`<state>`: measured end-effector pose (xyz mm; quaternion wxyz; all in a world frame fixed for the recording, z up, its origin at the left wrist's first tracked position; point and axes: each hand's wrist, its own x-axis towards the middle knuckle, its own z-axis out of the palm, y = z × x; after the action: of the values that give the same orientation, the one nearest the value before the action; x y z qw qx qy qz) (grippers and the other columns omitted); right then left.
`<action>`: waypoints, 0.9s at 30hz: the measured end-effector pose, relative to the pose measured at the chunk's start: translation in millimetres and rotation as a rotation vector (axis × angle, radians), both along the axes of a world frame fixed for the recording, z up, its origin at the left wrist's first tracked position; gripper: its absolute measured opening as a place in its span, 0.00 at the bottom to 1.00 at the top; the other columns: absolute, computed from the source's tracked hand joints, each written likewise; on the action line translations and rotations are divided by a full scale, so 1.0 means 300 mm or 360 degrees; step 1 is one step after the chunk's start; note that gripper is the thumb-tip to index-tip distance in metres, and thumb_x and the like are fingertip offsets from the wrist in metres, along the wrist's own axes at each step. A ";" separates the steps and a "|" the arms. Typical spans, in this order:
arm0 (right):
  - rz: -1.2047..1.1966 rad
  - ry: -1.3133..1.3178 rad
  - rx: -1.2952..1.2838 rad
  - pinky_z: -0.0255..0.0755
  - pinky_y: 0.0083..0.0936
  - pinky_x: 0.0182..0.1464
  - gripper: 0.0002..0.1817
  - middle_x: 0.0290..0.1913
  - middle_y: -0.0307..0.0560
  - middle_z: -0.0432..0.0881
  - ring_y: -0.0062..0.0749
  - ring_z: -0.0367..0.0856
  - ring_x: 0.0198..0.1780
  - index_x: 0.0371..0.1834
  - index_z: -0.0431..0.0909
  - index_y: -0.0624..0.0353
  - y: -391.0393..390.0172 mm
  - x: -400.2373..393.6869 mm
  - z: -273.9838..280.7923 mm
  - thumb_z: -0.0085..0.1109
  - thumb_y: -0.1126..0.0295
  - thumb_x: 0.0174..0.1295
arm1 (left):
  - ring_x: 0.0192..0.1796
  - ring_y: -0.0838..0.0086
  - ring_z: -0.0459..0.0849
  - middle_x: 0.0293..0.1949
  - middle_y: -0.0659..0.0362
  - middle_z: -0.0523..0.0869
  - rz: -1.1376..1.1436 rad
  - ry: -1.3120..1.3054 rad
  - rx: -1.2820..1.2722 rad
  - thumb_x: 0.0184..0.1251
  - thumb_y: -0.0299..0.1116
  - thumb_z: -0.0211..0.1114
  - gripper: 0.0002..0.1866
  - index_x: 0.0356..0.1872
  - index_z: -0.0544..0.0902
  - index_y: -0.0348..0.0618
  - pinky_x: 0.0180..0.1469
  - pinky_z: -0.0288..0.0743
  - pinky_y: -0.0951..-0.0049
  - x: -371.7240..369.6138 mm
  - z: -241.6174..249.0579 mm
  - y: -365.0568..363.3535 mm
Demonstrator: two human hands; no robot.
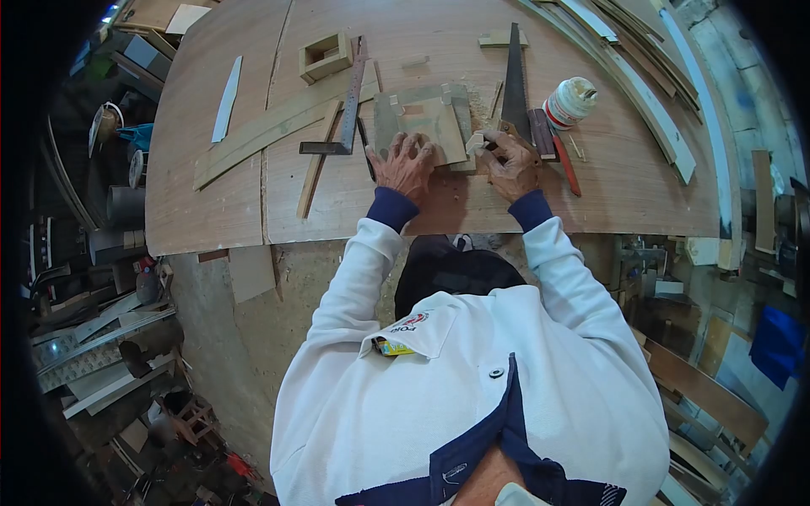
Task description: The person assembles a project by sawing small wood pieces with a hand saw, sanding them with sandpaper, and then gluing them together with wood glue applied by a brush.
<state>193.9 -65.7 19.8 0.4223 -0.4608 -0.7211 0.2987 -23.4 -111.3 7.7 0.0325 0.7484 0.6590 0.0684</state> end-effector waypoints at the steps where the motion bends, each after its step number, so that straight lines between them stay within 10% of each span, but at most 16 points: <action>1: 0.0002 -0.0003 -0.0001 0.76 0.31 0.39 0.15 0.39 0.51 0.84 0.37 0.82 0.37 0.48 0.81 0.57 -0.001 -0.001 0.006 0.65 0.72 0.57 | 0.73 0.59 0.60 0.68 0.62 0.67 0.0002 -0.0003 -0.0001 0.63 0.43 0.62 0.22 0.60 0.76 0.64 0.63 0.46 0.22 0.000 0.002 0.004; 27: 0.0241 -0.0214 0.0121 0.72 0.38 0.55 0.15 0.46 0.51 0.83 0.50 0.80 0.50 0.49 0.80 0.55 -0.008 -0.027 -0.009 0.62 0.69 0.57 | 0.72 0.58 0.61 0.67 0.61 0.67 0.0059 -0.0152 0.0009 0.58 0.40 0.65 0.27 0.62 0.74 0.58 0.64 0.47 0.24 0.022 0.028 0.007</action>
<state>185.6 -67.9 17.2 0.3663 -0.4078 -0.7914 0.2706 -16.8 -109.3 16.1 0.0604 0.7320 0.6703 0.1064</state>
